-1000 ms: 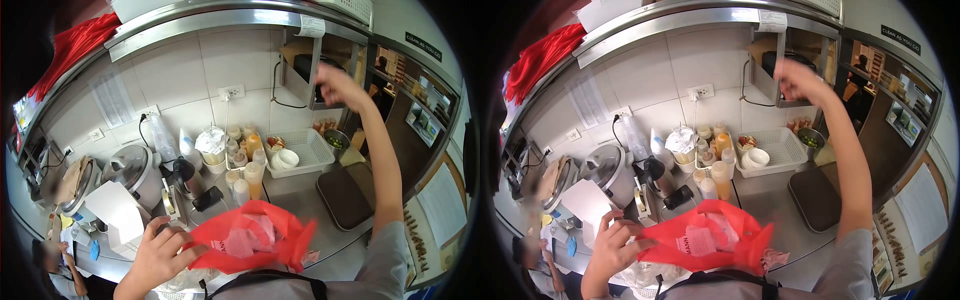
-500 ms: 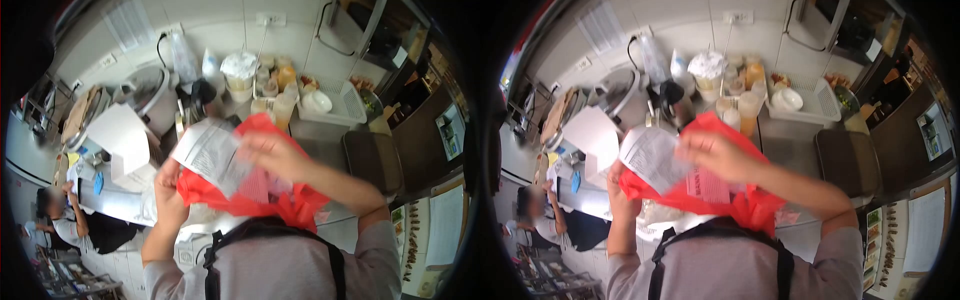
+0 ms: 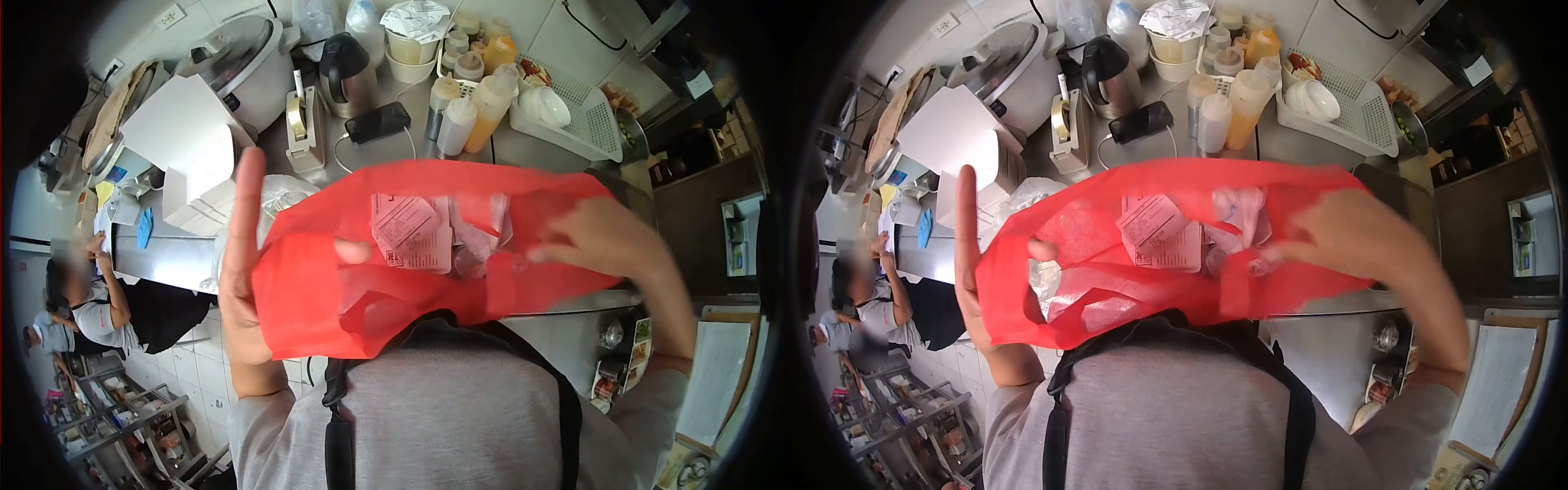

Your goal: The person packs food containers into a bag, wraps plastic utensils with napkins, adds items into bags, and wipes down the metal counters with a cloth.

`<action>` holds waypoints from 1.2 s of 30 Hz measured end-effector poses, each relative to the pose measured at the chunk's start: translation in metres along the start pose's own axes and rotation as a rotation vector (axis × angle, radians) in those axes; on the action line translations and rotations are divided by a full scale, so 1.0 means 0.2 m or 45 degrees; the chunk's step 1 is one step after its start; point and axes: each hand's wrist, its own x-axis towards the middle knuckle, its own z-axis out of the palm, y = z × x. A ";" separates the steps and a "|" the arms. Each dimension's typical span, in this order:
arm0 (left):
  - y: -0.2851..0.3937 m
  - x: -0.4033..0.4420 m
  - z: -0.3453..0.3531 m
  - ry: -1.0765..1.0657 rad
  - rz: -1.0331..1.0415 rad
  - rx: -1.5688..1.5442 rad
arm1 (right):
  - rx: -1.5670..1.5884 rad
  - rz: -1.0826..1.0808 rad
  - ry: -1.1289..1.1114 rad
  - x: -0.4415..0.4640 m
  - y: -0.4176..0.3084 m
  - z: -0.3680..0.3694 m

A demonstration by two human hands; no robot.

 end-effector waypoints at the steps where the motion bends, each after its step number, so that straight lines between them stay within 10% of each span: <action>1: 0.01 -0.02 0.01 -0.029 0.011 -0.025 | 0.138 -0.032 -0.100 -0.11 0.03 -0.08; 4: 0.03 -0.03 0.01 -0.078 0.038 -0.075 | 0.274 0.244 -0.106 -0.38 -0.03 -0.35; 9: 0.02 -0.01 0.01 -0.115 0.050 -0.130 | 0.241 0.047 1.042 -0.27 0.06 0.00; 14: 0.11 -0.14 0.06 -0.194 0.074 -0.277 | 0.555 0.280 0.090 -0.08 -0.07 0.37; 20: 0.11 -0.16 0.05 -0.236 0.089 -0.363 | 0.693 -0.635 0.613 -0.04 -0.14 0.54; 27: 0.16 -0.11 0.04 -0.355 -0.013 -0.159 | 1.536 -1.386 0.498 0.11 -0.31 0.30; 32: 0.26 0.09 0.11 -0.542 -0.026 0.171 | 1.792 -1.354 0.421 0.18 -0.48 0.20; 36: 0.33 -0.04 0.07 -0.420 -0.004 -0.181 | 2.762 -1.010 0.930 0.08 -0.26 0.07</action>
